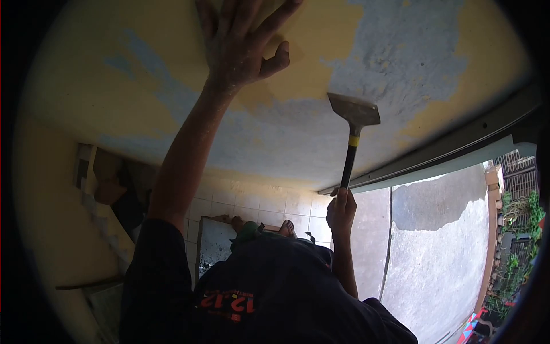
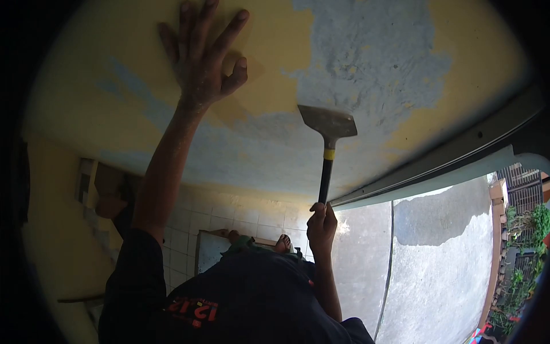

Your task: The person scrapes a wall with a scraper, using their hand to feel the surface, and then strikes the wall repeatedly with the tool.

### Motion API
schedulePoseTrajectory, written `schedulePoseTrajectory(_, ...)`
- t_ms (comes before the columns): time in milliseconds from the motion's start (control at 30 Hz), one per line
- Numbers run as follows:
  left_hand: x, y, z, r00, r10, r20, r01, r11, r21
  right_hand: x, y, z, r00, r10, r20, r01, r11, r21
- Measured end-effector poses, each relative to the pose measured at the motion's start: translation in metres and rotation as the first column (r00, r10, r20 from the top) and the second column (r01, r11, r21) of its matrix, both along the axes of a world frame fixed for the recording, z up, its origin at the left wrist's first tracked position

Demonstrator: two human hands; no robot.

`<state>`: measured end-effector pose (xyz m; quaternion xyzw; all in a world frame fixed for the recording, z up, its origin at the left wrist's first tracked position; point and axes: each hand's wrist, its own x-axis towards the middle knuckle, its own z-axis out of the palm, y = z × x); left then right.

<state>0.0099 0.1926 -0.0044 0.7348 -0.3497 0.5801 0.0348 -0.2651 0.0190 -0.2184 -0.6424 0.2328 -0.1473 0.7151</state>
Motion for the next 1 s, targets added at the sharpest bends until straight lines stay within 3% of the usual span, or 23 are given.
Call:
schedulePoseTrajectory(133, 0.007, -0.004, 0.003, 1.0, -0.019, 0.007, 0.019, 1.0, -0.013, 0.005, -0.007, -0.012, 0.999, -0.027, -0.037, 0.027, 1.0, 0.013)
schedulePoseTrajectory(233, 0.002, -0.002, -0.006, 1.0, -0.03, -0.007, 0.03, 1.0, -0.003, 0.018, -0.003, 0.019, 0.999, -0.002, 0.048, 0.008, 0.992, -0.123)
schedulePoseTrajectory(400, 0.007, -0.007, -0.002, 1.0, -0.004, 0.015, 0.004, 1.0, -0.01, 0.008, -0.009, -0.012, 0.998, 0.02, -0.053, -0.023, 0.998, -0.053)
schedulePoseTrajectory(467, 0.009, -0.008, -0.006, 1.0, -0.005, 0.006, 0.005, 1.0, -0.002, 0.01, -0.011, -0.011, 1.0, -0.006, 0.014, 0.009, 0.979, -0.205)
schedulePoseTrajectory(533, 0.012, -0.012, -0.008, 0.996, -0.073, 0.048, 0.078, 0.992, -0.099, 0.012, -0.007, 0.008, 1.0, 0.005, -0.028, -0.008, 0.993, -0.114)
schedulePoseTrajectory(633, 0.011, -0.011, -0.006, 0.996, -0.063, 0.058, 0.068, 0.993, -0.093, 0.017, -0.004, 0.026, 0.987, 0.056, 0.151, -0.075, 0.99, 0.119)
schedulePoseTrajectory(733, 0.012, -0.009, -0.01, 0.996, -0.091, 0.024, 0.093, 0.992, -0.082, 0.001, -0.011, 0.026, 0.973, 0.095, 0.21, -0.104, 0.994, 0.031)
schedulePoseTrajectory(800, 0.009, -0.007, -0.008, 0.995, -0.088, 0.047, 0.091, 0.993, -0.079, -0.015, -0.014, 0.015, 0.986, 0.102, 0.129, -0.119, 0.984, 0.133)
schedulePoseTrajectory(867, 0.003, -0.004, -0.009, 0.98, -0.195, -0.039, 0.19, 0.978, -0.089, -0.034, -0.015, -0.011, 0.972, 0.166, 0.166, -0.184, 0.978, 0.1)
schedulePoseTrajectory(933, -0.004, 0.002, -0.026, 0.952, -0.3, -0.055, 0.29, 0.947, -0.141, -0.043, -0.008, -0.022, 0.968, 0.235, 0.092, -0.219, 0.963, -0.154)
schedulePoseTrajectory(967, -0.012, 0.007, -0.038, 0.939, -0.339, -0.065, 0.325, 0.932, -0.161, -0.046, -0.002, -0.008, 0.965, 0.263, -0.016, -0.263, 0.964, -0.04)
schedulePoseTrajectory(1000, -0.022, 0.011, -0.05, 0.917, -0.384, -0.109, 0.366, 0.917, -0.159, -0.046, 0.004, -0.005, 0.961, 0.268, -0.066, -0.274, 0.957, -0.094)
